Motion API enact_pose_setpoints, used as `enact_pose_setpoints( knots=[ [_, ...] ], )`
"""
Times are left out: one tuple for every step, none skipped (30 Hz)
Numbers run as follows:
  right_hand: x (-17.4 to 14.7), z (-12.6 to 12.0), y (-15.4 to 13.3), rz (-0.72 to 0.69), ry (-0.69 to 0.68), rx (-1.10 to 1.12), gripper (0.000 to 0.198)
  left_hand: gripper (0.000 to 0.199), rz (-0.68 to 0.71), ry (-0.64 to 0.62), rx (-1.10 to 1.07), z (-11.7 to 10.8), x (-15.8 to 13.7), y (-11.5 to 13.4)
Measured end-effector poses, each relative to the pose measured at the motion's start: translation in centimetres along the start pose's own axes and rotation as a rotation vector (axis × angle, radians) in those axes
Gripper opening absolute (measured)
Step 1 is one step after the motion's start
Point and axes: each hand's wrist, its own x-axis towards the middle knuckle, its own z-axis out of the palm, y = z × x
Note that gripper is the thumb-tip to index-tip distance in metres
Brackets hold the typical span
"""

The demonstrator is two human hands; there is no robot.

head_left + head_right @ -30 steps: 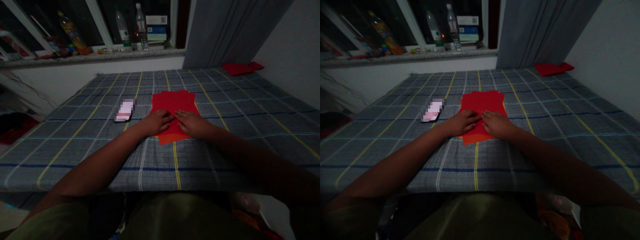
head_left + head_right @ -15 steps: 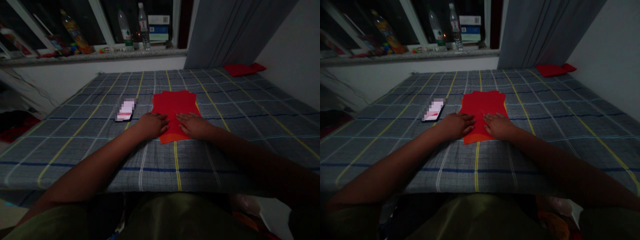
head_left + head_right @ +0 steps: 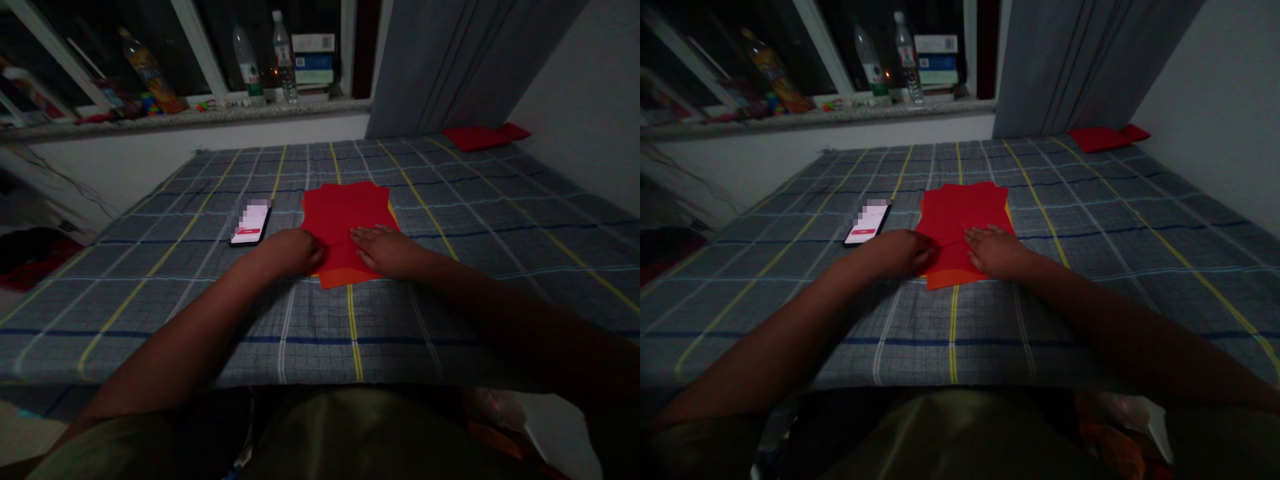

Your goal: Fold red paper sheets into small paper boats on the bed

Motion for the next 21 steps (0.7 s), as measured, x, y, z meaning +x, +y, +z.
enact_pose_setpoints(
  knots=[
    [0.0, 0.0, 0.0, -0.002, 0.01, -0.006, 0.057, 0.046, -0.04, 0.003, 0.031, -0.2, 0.1, 0.0],
    [0.0, 0.0, -0.1, -0.001, 0.019, -0.01, 0.057, 0.047, -0.072, 0.022, 0.057, -0.4, 0.3, 0.1],
    [0.1, 0.0, -0.1, 0.001, 0.027, -0.011, 0.057, 0.045, -0.083, 0.05, 0.072, -0.4, 0.5, 0.2],
    [0.1, -0.1, -0.2, 0.003, 0.033, -0.007, 0.056, 0.042, -0.072, 0.084, 0.071, -0.3, 0.8, 0.4],
    [0.0, -0.3, -0.4, 0.003, 0.037, 0.003, 0.056, 0.038, -0.037, 0.119, 0.049, 0.0, 1.1, 0.6],
    [0.0, -0.5, -0.5, 0.003, 0.04, 0.016, 0.055, 0.036, 0.009, 0.156, 0.013, 0.4, 1.4, 0.8],
    [0.0, -0.7, -0.7, 0.004, 0.042, 0.031, 0.055, 0.037, 0.039, 0.189, -0.022, 0.9, 1.8, 1.0],
    [-0.1, -0.9, -0.9, 0.003, 0.046, 0.047, 0.054, 0.041, 0.052, 0.208, -0.056, 1.4, 2.1, 1.2],
    [-0.1, -1.1, -1.1, -0.001, 0.051, 0.061, 0.053, 0.044, 0.068, 0.21, -0.082, 1.9, 2.4, 1.4],
    [-0.2, -1.3, -1.3, -0.006, 0.056, 0.073, 0.052, 0.044, 0.083, 0.197, -0.102, 2.4, 2.7, 1.4],
    [-0.2, -1.4, -1.4, -0.014, 0.058, 0.081, 0.052, 0.043, 0.09, 0.183, -0.115, 2.7, 3.0, 1.5],
    [-0.2, -1.5, -1.5, -0.023, 0.058, 0.084, 0.051, 0.041, 0.097, 0.163, -0.124, 3.0, 3.2, 1.4],
    [-0.2, -1.5, -1.5, -0.026, 0.053, 0.08, 0.051, 0.04, 0.097, 0.149, -0.131, 3.1, 3.4, 1.4],
    [-0.2, -1.5, -1.4, -0.019, 0.046, 0.068, 0.051, 0.039, 0.095, 0.141, -0.136, 3.1, 3.5, 1.3],
    [-0.2, -1.4, -1.3, -0.006, 0.034, 0.049, 0.051, 0.038, 0.091, 0.136, -0.14, 3.1, 3.6, 1.2],
    [-0.2, -1.4, -1.1, 0.009, 0.019, 0.023, 0.05, 0.037, 0.088, 0.135, -0.142, 3.0, 3.6, 1.1],
    [-0.2, -1.3, -0.8, 0.024, 0.004, -0.007, 0.049, 0.037, 0.087, 0.133, -0.143, 2.9, 3.6, 1.1],
    [-0.2, -1.3, -0.5, 0.04, -0.012, -0.039, 0.046, 0.036, 0.087, 0.132, -0.142, 2.9, 3.6, 1.1],
    [-0.3, -1.3, -0.2, 0.051, -0.029, -0.07, 0.043, 0.036, 0.088, 0.132, -0.139, 2.8, 3.6, 1.1],
    [-0.3, -1.4, 0.1, 0.055, -0.044, -0.096, 0.04, 0.036, 0.09, 0.131, -0.135, 2.8, 3.6, 1.1],
    [-0.3, -1.5, 0.4, 0.058, -0.055, -0.115, 0.038, 0.036, 0.093, 0.134, -0.13, 2.8, 3.5, 1.2]
  ],
)
